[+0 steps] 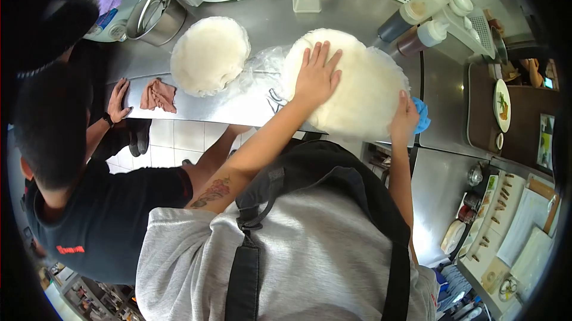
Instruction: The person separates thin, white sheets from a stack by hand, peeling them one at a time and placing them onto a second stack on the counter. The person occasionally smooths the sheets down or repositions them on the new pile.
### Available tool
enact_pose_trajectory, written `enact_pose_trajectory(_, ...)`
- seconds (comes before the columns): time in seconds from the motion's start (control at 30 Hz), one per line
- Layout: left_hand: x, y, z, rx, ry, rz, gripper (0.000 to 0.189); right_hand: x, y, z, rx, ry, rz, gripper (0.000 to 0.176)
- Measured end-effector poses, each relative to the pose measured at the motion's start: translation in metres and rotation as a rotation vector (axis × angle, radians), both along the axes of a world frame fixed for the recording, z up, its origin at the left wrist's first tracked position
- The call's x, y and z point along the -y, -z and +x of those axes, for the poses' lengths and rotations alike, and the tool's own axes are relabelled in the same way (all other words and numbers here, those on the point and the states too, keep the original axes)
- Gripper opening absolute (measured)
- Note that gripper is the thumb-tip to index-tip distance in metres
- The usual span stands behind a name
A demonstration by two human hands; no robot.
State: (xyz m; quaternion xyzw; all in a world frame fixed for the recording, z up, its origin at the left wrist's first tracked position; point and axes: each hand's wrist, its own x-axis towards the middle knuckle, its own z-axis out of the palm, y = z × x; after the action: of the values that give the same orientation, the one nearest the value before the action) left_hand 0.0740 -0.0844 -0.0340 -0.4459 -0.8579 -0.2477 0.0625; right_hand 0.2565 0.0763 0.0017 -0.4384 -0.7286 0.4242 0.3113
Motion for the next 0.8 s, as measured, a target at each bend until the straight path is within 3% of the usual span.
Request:
enact_pose_trajectory(0.33, -0.001, -0.001, -0.001, 0.013, 0.002, -0.022, 0.054, -0.037, -0.029, 0.083, 0.137, 0.214, 0.02, 0.04)
enact_pose_trajectory(0.43, -0.003, 0.002, -0.001, 0.004, -0.002, -0.016, 0.054, -0.047, -0.041, 0.108, 0.042, 0.286, -0.012, 0.042)
enact_pose_trajectory(0.53, -0.005, 0.001, 0.001, -0.021, -0.033, 0.005, 0.052, -0.045, -0.077, 0.122, 0.138, 0.33, 0.043, 0.044)
enact_pose_trajectory(0.57, -0.007, 0.0, 0.001, -0.025, -0.037, 0.006, 0.052, -0.058, -0.073, 0.136, 0.11, 0.336, -0.043, 0.049)
enact_pose_trajectory(0.67, -0.007, 0.001, 0.002, -0.021, -0.04, 0.008, 0.053, -0.055, -0.109, 0.131, 0.068, 0.41, 0.163, 0.054)
enact_pose_trajectory(0.77, -0.003, -0.001, 0.002, 0.04, -0.024, 0.072, 0.05, -0.056, -0.162, 0.119, -0.107, 0.365, -0.079, 0.055)
enact_pose_trajectory(0.8, 0.0, 0.001, 0.0, 0.071, -0.011, 0.114, 0.048, -0.059, -0.16, 0.113, -0.074, 0.288, -0.032, 0.053)
